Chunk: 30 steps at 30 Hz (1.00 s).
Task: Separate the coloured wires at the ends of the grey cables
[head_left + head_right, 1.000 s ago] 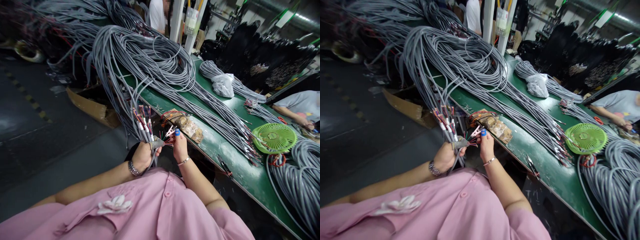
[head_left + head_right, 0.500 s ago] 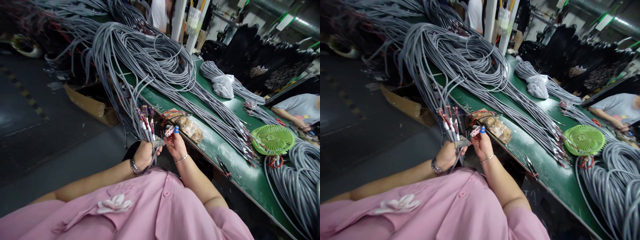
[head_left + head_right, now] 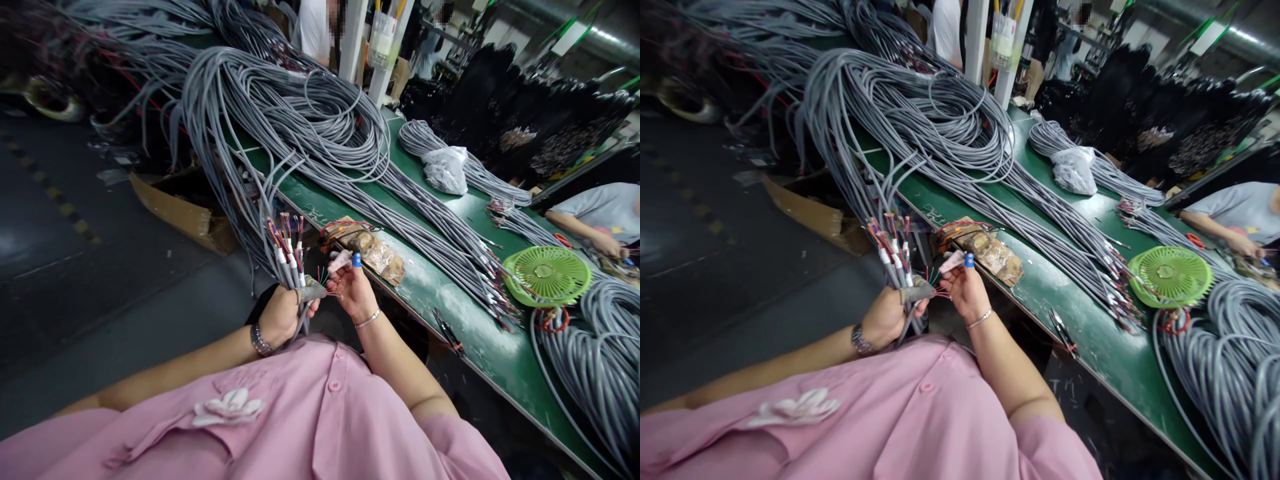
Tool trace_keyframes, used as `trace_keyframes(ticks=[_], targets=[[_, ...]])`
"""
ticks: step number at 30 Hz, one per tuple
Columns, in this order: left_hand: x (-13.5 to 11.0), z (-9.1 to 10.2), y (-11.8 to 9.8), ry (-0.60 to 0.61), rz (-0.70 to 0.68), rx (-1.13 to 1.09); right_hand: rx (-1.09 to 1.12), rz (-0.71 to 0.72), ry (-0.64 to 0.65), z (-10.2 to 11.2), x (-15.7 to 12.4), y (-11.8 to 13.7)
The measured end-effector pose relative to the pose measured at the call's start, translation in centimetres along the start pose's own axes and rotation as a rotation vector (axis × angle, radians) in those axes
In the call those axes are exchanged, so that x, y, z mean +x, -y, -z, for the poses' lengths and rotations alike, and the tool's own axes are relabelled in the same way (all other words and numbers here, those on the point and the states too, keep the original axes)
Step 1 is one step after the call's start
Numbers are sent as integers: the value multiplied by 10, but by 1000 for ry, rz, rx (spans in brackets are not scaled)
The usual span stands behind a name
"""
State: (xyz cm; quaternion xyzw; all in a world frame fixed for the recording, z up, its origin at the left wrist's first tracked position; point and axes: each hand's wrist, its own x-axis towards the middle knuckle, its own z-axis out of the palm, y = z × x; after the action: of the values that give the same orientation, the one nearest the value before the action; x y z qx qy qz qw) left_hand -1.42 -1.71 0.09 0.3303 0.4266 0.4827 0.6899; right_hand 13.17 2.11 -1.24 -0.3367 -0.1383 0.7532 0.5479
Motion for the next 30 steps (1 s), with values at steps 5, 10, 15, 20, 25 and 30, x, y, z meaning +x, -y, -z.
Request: trace_keyframes(ticks=[5, 10, 15, 20, 25, 30], targets=[[-1, 3, -1, -11, 14, -35, -108, 80, 44, -1, -1, 2], [7, 5, 1, -19, 36, -55, -150, 137, 40, 2, 3, -2], [14, 3, 4, 7, 26, -65, -77, 98, -15, 0, 6, -2], [18, -3, 6, 18, 14, -11, -33, 137, -73, -6, 8, -2], [15, -2, 6, 26, 0, 7, -24, 97, -47, -4, 7, -3], [4, 7, 6, 2, 33, -48, -26, -14, -3, 1, 2, 1]])
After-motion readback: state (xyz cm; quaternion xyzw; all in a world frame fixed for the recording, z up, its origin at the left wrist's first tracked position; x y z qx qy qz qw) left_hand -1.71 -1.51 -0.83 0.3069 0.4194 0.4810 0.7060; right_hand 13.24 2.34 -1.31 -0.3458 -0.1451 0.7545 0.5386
